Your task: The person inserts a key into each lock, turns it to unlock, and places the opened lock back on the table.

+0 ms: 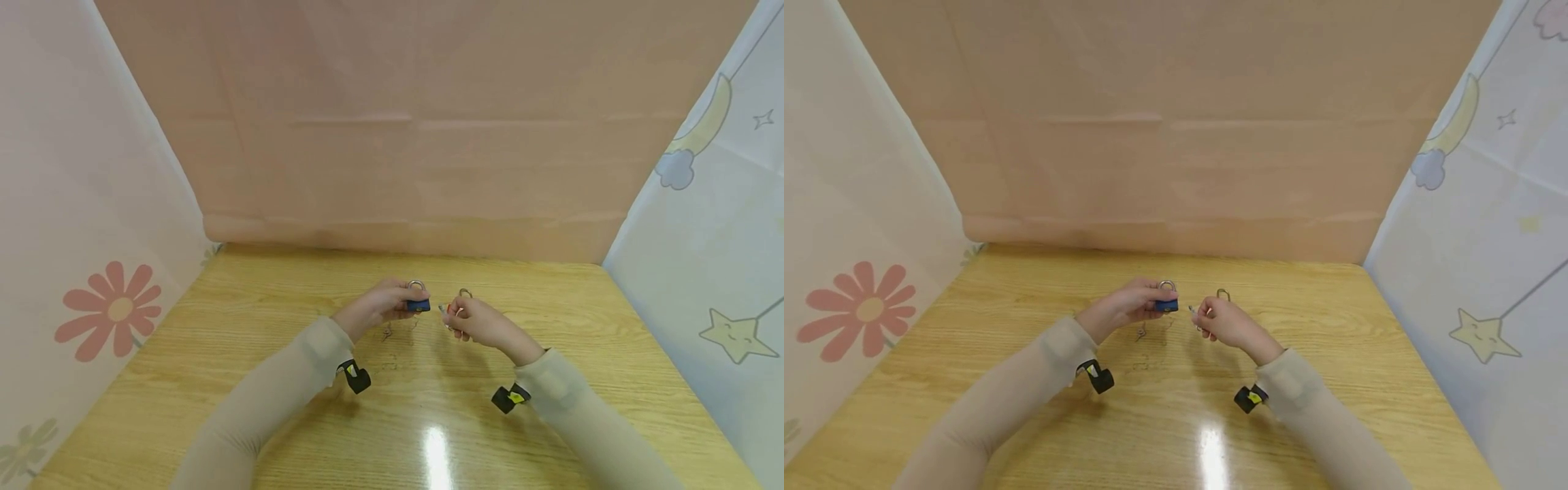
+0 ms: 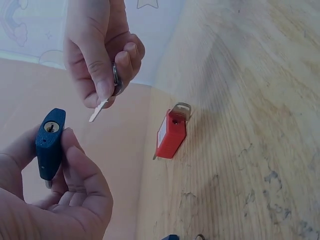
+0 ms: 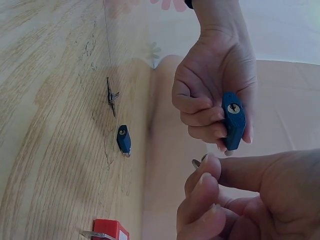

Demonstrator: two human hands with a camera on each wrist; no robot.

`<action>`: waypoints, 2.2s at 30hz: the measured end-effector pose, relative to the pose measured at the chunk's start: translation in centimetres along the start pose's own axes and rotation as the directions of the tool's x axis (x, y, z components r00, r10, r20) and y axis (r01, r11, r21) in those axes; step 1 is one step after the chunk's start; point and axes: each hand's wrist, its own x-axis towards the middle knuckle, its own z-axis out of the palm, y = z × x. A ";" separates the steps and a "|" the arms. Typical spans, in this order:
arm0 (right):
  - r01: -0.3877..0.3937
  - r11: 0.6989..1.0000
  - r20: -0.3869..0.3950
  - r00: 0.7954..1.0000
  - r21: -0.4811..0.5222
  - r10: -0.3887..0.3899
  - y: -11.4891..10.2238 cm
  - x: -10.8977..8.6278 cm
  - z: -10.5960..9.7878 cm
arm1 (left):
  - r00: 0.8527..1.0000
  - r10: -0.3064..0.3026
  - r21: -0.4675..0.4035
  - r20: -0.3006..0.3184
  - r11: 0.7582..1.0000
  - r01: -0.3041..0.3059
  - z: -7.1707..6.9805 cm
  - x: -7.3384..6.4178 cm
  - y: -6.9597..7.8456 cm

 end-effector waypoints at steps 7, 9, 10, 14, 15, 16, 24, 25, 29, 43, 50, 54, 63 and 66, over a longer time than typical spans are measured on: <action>0.002 1.000 -0.003 1.000 -0.017 -0.002 0.2 -0.1 -0.2 | 0.997 -0.067 -0.079 -0.045 0.995 0.063 0.1 0.3 -0.1; 0.002 1.000 -0.007 1.000 -0.025 -0.002 0.3 -0.1 -0.3 | 0.996 -0.078 -0.106 -0.053 0.992 0.072 0.2 0.5 0.0; 0.002 1.000 -0.008 1.000 -0.029 -0.002 0.3 -0.2 -0.3 | 0.995 -0.081 -0.117 -0.053 0.990 0.075 0.1 0.5 0.1; 0.002 1.000 -0.009 1.000 -0.027 -0.002 0.3 -0.2 -0.3 | 0.995 -0.087 -0.150 -0.042 0.985 0.080 0.2 0.5 0.4; 0.002 1.000 -0.007 1.000 -0.024 -0.003 0.3 -0.2 -0.3 | 0.995 -0.090 -0.157 -0.039 0.984 0.083 0.2 0.5 0.5; 0.002 1.000 -0.006 1.000 -0.021 -0.002 0.3 -0.3 -0.3 | 0.995 -0.094 -0.161 -0.036 0.983 0.088 0.2 0.5 0.5; -0.005 1.000 -0.003 1.000 -0.016 0.005 0.7 -0.2 0.0 | 0.992 -0.121 -0.172 -0.029 0.978 0.115 0.4 0.6 0.3; -0.008 1.000 -0.001 1.000 -0.013 0.008 0.7 -0.2 0.0 | 0.991 -0.127 -0.176 -0.029 0.977 0.120 0.4 0.6 0.3; -0.011 1.000 0.008 1.000 0.001 0.011 0.7 -0.2 0.1 | 0.990 -0.137 -0.193 -0.020 0.972 0.131 0.5 0.6 0.1; 0.077 0.993 0.122 0.989 0.085 -0.087 0.6 -0.8 0.3 | 0.990 -0.142 -0.211 0.000 0.967 0.139 0.4 0.6 -0.1; 0.145 0.972 0.199 0.963 0.183 -0.181 -0.2 -1.0 0.8 | 0.989 -0.145 -0.211 0.003 0.967 0.143 0.4 0.5 -0.1; 0.161 0.955 0.165 0.965 0.251 -0.206 -0.8 -1.0 1.2 | 0.990 -0.143 -0.209 0.003 0.968 0.140 0.4 0.5 -0.1; 0.117 0.934 0.027 0.991 0.339 -0.134 -0.9 -0.5 2.1 | 0.991 -0.135 -0.216 0.013 0.967 0.134 0.6 0.6 -0.1; 0.100 0.929 0.001 0.994 0.356 -0.107 -0.8 -0.4 2.2 | 0.991 -0.135 -0.224 0.014 0.965 0.135 0.6 0.6 0.0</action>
